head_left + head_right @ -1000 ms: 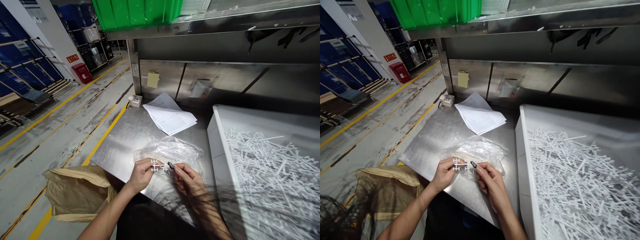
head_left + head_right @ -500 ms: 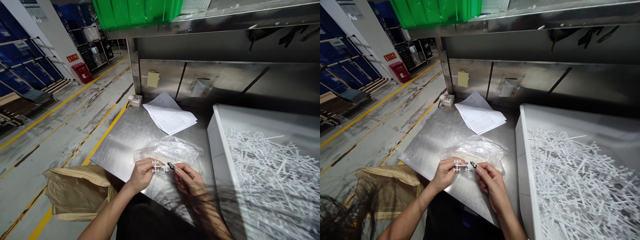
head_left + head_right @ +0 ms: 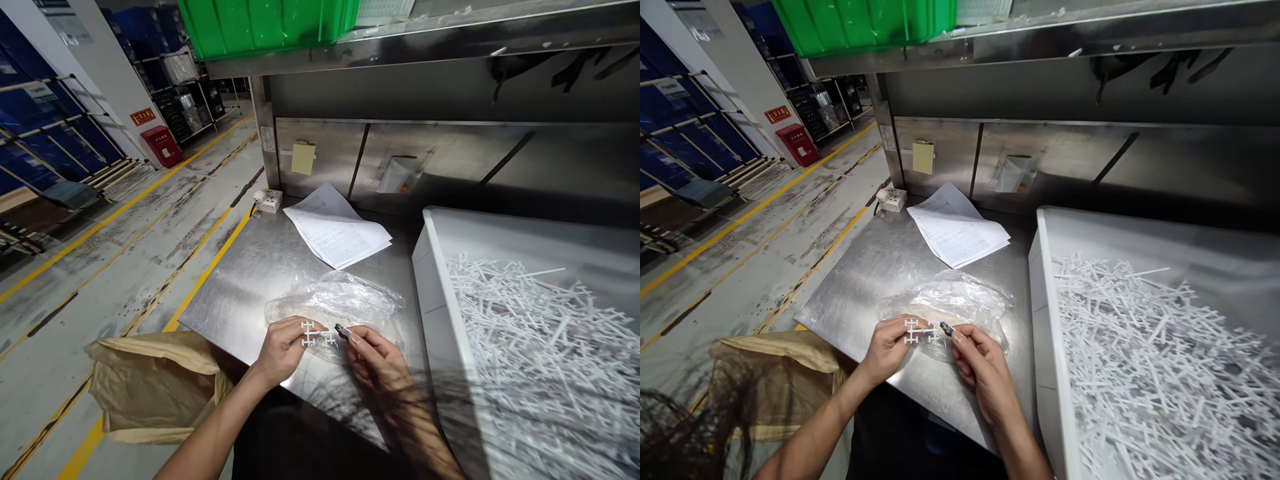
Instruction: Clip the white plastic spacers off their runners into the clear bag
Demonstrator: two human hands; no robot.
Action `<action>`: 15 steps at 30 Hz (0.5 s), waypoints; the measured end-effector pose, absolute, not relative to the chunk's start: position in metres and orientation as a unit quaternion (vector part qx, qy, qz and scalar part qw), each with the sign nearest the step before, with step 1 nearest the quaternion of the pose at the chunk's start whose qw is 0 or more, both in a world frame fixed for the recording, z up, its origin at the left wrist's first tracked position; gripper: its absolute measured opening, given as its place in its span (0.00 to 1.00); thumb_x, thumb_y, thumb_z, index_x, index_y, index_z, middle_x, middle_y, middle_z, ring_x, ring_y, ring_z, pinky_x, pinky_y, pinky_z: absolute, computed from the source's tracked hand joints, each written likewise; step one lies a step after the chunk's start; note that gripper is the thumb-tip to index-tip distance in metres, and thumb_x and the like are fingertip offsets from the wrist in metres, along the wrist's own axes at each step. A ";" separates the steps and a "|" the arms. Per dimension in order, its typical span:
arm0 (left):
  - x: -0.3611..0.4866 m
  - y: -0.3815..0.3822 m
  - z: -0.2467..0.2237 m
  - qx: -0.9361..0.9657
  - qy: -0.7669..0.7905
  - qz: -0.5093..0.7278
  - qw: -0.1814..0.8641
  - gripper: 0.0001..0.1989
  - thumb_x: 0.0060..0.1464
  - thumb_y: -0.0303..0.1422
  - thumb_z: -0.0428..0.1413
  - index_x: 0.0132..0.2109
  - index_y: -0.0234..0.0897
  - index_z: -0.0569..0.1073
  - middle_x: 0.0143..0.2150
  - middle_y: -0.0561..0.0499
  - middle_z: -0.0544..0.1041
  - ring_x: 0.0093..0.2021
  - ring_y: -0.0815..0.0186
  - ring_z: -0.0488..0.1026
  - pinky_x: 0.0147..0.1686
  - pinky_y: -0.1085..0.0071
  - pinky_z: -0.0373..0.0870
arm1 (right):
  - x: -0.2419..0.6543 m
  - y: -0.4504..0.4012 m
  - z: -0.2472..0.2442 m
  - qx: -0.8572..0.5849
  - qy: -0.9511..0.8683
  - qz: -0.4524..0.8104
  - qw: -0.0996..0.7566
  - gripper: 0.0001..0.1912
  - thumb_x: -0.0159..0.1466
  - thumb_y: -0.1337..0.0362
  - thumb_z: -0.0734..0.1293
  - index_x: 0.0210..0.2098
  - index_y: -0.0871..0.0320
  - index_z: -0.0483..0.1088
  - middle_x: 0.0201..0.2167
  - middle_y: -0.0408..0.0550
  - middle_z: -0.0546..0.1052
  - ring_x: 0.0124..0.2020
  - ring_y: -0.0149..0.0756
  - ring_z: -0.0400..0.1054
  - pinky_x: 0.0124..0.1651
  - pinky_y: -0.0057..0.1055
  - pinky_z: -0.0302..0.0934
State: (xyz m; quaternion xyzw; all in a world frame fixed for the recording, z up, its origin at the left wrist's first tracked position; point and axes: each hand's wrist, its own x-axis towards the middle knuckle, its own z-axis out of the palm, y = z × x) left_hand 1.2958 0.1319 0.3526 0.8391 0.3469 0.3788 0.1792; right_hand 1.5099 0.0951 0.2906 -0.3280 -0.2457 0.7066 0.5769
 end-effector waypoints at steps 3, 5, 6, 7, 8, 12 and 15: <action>1.294 0.132 0.349 0.839 0.358 0.371 0.170 0.14 0.75 0.29 0.57 0.54 0.43 0.88 0.50 0.46 0.89 0.50 0.60 0.89 0.51 0.67 0.86 | 1.509 0.096 0.288 -0.325 -0.245 0.707 0.579 0.20 0.61 0.45 0.84 0.37 0.53 0.81 0.24 0.37 0.67 0.20 0.23 0.49 0.23 0.22 0.38; 1.293 0.130 0.346 0.836 0.365 0.374 0.169 0.14 0.75 0.31 0.57 0.52 0.42 0.89 0.49 0.45 0.89 0.48 0.59 0.89 0.50 0.68 0.86 | 1.508 0.096 0.288 -0.323 -0.245 0.705 0.582 0.23 0.59 0.43 0.84 0.37 0.53 0.79 0.22 0.36 0.66 0.19 0.23 0.48 0.22 0.23 0.36; 1.291 0.130 0.345 0.832 0.369 0.378 0.169 0.13 0.75 0.32 0.57 0.51 0.41 0.89 0.49 0.45 0.89 0.48 0.59 0.89 0.50 0.68 0.86 | 1.507 0.095 0.288 -0.322 -0.247 0.704 0.582 0.24 0.57 0.42 0.84 0.37 0.53 0.78 0.21 0.35 0.66 0.19 0.23 0.48 0.21 0.23 0.36; 1.290 0.130 0.343 0.828 0.374 0.382 0.171 0.13 0.74 0.33 0.58 0.50 0.40 0.89 0.49 0.44 0.90 0.48 0.59 0.89 0.50 0.68 0.87 | 1.507 0.095 0.288 -0.320 -0.252 0.703 0.583 0.24 0.57 0.42 0.84 0.36 0.53 0.78 0.21 0.35 0.66 0.18 0.24 0.49 0.21 0.23 0.37; 1.288 0.131 0.341 0.824 0.380 0.383 0.172 0.12 0.74 0.34 0.59 0.50 0.40 0.89 0.50 0.44 0.90 0.49 0.58 0.89 0.51 0.69 0.87 | 1.508 0.096 0.288 -0.321 -0.256 0.702 0.583 0.24 0.57 0.41 0.83 0.36 0.53 0.78 0.21 0.36 0.68 0.19 0.24 0.50 0.21 0.23 0.39; 1.280 0.139 0.331 0.820 0.395 0.376 0.175 0.11 0.71 0.39 0.63 0.52 0.43 0.89 0.51 0.47 0.90 0.51 0.57 0.90 0.53 0.68 0.87 | 1.511 0.098 0.290 -0.326 -0.261 0.686 0.596 0.24 0.58 0.41 0.81 0.38 0.53 0.76 0.22 0.36 0.71 0.18 0.24 0.51 0.19 0.23 0.40; 1.275 0.141 0.323 0.798 0.434 0.379 0.178 0.12 0.69 0.44 0.64 0.51 0.48 0.89 0.52 0.50 0.90 0.52 0.54 0.89 0.55 0.63 0.88 | 1.513 0.095 0.294 -0.326 -0.273 0.676 0.602 0.25 0.57 0.42 0.81 0.38 0.54 0.75 0.22 0.35 0.72 0.17 0.24 0.53 0.18 0.23 0.43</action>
